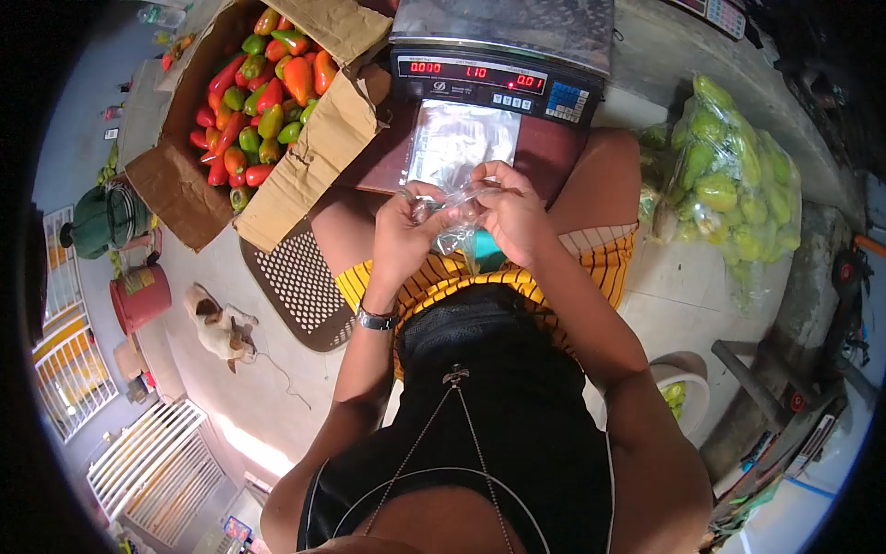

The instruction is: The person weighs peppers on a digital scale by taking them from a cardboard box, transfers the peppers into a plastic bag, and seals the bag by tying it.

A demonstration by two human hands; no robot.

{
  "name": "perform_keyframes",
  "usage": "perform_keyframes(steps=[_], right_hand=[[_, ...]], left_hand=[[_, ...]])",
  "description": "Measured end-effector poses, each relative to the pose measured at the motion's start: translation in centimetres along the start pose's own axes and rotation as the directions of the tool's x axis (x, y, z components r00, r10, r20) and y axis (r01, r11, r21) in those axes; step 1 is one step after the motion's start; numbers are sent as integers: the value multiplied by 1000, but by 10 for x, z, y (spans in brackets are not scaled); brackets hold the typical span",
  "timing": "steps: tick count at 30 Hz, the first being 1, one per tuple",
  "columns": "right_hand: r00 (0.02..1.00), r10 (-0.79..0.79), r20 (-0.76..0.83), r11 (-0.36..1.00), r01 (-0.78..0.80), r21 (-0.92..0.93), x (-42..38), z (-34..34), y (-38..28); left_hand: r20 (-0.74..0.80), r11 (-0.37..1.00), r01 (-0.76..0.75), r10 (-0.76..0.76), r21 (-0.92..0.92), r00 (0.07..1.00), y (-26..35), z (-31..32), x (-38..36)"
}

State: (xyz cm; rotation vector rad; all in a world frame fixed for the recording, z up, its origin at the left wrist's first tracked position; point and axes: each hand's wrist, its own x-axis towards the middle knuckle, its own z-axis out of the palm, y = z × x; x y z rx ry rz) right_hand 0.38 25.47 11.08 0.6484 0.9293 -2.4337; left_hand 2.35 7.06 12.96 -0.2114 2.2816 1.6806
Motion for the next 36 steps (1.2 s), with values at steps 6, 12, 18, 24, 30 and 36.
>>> perform_keyframes(steps=[6, 12, 18, 24, 30, 36], right_hand=[[987, 113, 117, 989, -100, -107, -1, -14, -7], [960, -214, 181, 592, 275, -758, -2, 4, 3], [708, -664, 240, 13, 332, -943, 13, 0, 1], [795, -566, 221, 200, 392, -898, 13, -7, -1], [694, -471, 545, -125, 559, -820, -4, 10, 6], [810, -535, 240, -266, 108, -958, 12, 8, 10]], left_hand=[[44, 998, 26, -28, 64, 999, -24, -5, 6], [86, 465, 217, -285, -858, 955, -34, -4, 13], [166, 385, 146, 19, -911, 986, -24, 7, -7], [89, 895, -418, 409, 155, 908, -10, -6, -3], [-96, 727, -263, 411, 634, 906, -15, 20, 10], [-78, 755, -205, 321, 623, 944, -1, 29, -1]])
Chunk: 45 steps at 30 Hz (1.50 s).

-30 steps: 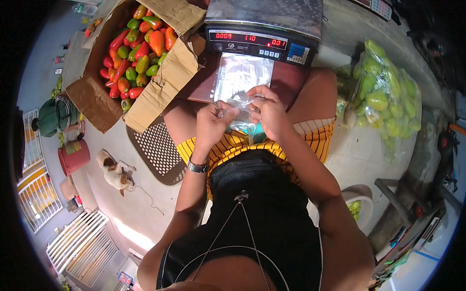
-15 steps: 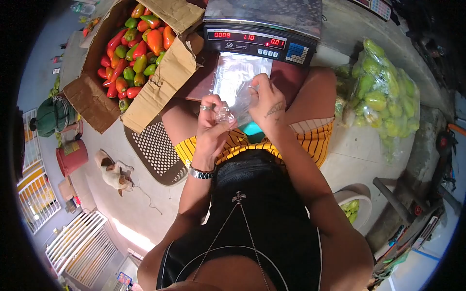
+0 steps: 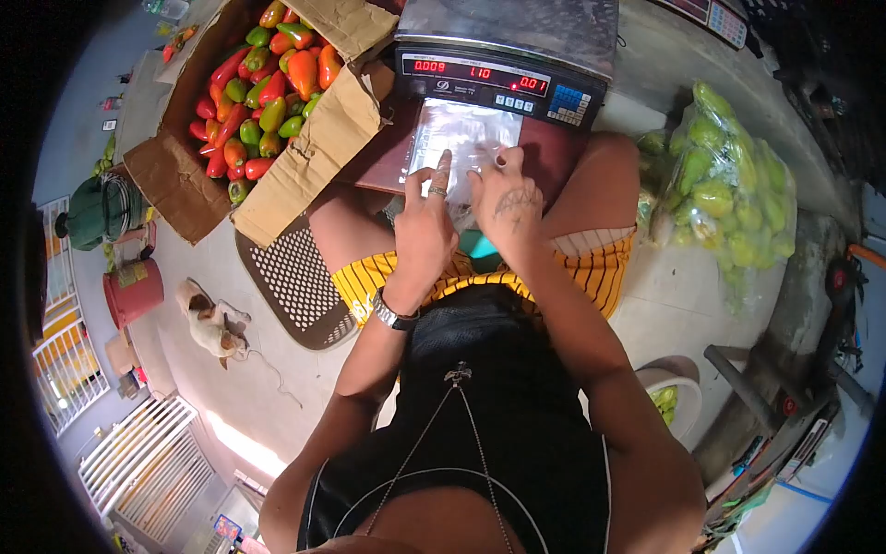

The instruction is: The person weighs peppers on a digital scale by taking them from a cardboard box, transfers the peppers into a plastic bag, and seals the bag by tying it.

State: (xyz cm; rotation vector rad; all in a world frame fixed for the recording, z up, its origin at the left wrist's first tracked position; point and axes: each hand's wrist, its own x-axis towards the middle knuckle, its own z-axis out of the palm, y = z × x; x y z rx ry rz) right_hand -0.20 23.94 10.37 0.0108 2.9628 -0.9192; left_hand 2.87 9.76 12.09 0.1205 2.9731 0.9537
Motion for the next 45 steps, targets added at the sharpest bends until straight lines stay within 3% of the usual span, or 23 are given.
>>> perform_keyframes(steps=[3, 6, 9, 12, 15, 18, 21, 22, 24, 27, 29, 30, 33, 36, 39, 42, 45], right_hand=[[994, 44, 96, 991, -31, -130, 9, 9, 9], [999, 29, 30, 999, -29, 21, 12, 22, 17], [982, 144, 119, 899, -180, 400, 13, 11, 11], [998, 37, -53, 916, -12, 401, 7, 17, 14], [996, -78, -32, 921, 84, 379, 4, 16, 11], [970, -240, -37, 928, 241, 286, 7, 20, 14], [974, -142, 177, 990, 140, 25, 7, -1, 10], [971, -138, 196, 990, 142, -7, 6, -1, 11], [964, -126, 235, 987, 146, -73, 4, -2, 12], [966, -181, 184, 982, 189, -28, 5, -7, 9], [954, -252, 165, 968, 251, 25, 7, -8, 14], [946, -285, 152, 958, 281, 50, 8, -9, 15], [962, -265, 67, 964, 263, 35, 6, -10, 6], [967, -221, 126, 974, 225, -12, 4, -19, -7], [982, -144, 122, 989, 144, 10, 4, -8, -13], [991, -130, -24, 989, 131, 72, 5, -1, -9], [983, -165, -82, 986, 166, 9, 10, 6, 6]], left_hand=[[47, 985, -172, 173, -33, 984, -11, 1, -2], [41, 969, -231, 235, -88, 971, -16, 3, -3], [-135, 940, -208, 177, -272, 975, -11, 10, -3], [-155, 940, -57, 4, -336, 988, -14, 17, -1], [-224, 902, -89, -9, -423, 974, -18, 19, 5], [-255, 916, -360, 311, -177, 916, -34, 13, 9], [-155, 870, -284, 242, -403, 958, -32, -3, 12], [-56, 825, -190, 189, -532, 980, -33, -11, 12], [21, 757, -184, 252, -628, 967, -33, -22, 19], [97, 890, -210, 270, -406, 958, -42, -25, 22], [61, 994, -113, 112, 9, 992, -35, -20, 17], [11, 993, -76, 75, 93, 997, -34, -15, 18], [-118, 999, -30, 31, 16, 993, -28, -7, 18], [-212, 976, 5, -52, -217, 976, -23, 4, 19], [-330, 990, 12, -59, -142, 942, -18, 11, 21], [-337, 977, -161, 105, -143, 936, -29, 18, 22], [-93, 983, -185, 184, 5, 978, -40, 10, 19]])
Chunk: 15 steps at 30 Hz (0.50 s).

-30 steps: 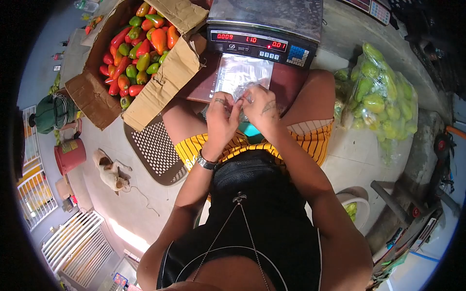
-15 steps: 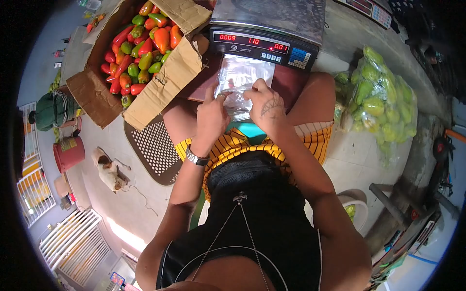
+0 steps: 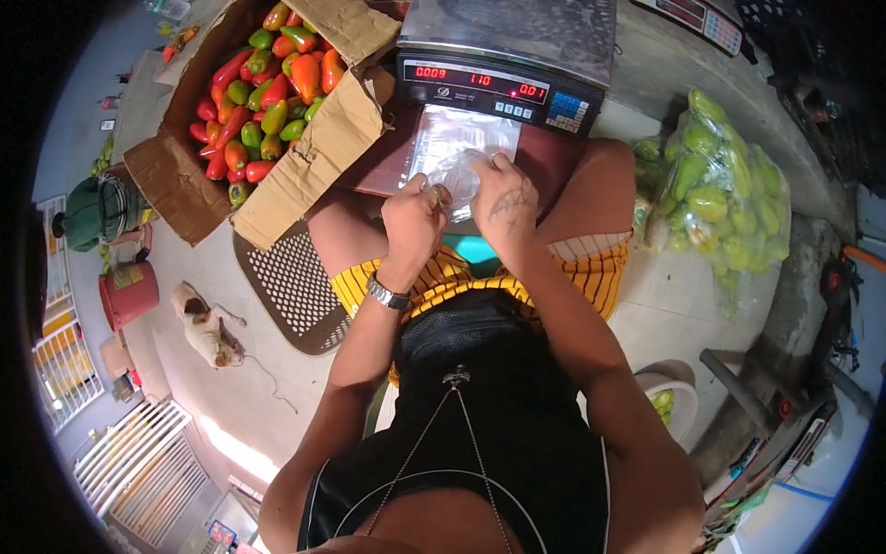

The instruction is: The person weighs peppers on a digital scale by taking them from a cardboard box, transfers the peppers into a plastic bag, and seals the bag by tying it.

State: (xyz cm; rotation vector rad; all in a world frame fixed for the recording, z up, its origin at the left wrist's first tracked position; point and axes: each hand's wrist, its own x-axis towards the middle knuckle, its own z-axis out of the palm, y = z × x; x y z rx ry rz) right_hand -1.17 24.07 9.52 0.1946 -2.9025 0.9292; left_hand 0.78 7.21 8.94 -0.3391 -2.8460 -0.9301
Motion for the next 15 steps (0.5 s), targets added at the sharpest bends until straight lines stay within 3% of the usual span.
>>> perform_keyframes(steps=[3, 6, 9, 12, 13, 15], right_hand=[[996, -92, 15, 995, 92, -37, -5, -1, 4], [974, -185, 133, 982, 179, 57, -9, -3, 2], [955, -66, 289, 994, 90, -69, -9, 0, -1], [981, 39, 192, 993, -58, 98, -5, 9, -4], [971, 55, 231, 986, -89, 140, -3, 10, -5], [946, 88, 311, 964, -159, 212, 2, 5, -8]], left_hand=[[-40, 983, 129, -125, 134, 991, 1, -1, 4], [-49, 974, 149, -142, 169, 989, -3, -7, 9], [-26, 988, 133, -132, 76, 991, 4, -7, 8], [-140, 992, 120, -124, -32, 982, 10, 10, 5], [-235, 993, 95, -110, -74, 966, 13, 14, 6], [-102, 977, 181, -192, -110, 976, 6, 17, 6]])
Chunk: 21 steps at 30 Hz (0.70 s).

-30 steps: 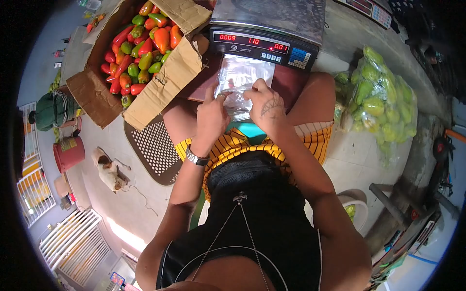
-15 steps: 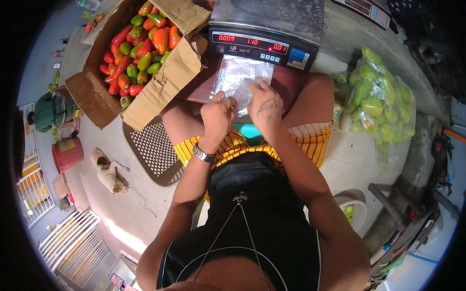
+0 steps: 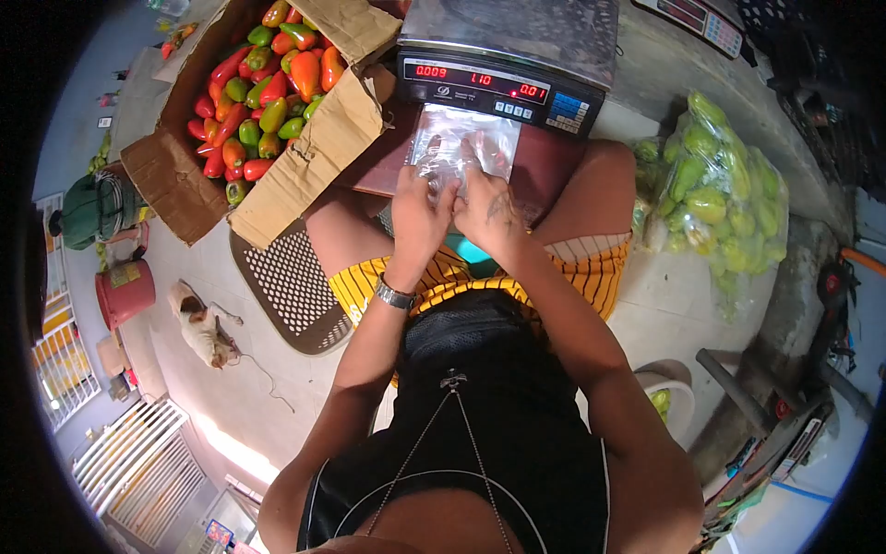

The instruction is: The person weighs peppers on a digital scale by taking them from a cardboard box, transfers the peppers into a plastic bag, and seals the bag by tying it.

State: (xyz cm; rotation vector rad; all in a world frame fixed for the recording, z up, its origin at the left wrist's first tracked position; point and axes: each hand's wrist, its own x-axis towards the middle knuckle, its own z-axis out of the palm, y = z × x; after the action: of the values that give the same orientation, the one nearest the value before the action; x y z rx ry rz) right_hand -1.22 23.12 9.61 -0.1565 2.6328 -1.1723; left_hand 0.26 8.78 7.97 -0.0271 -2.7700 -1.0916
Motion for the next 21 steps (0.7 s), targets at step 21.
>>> perform_keyframes(steps=[21], right_hand=[[740, -530, -415, 836, 538, -109, 41, -14, -59]], left_hand=[[39, 987, 98, -94, -125, 995, -49, -31, -1]])
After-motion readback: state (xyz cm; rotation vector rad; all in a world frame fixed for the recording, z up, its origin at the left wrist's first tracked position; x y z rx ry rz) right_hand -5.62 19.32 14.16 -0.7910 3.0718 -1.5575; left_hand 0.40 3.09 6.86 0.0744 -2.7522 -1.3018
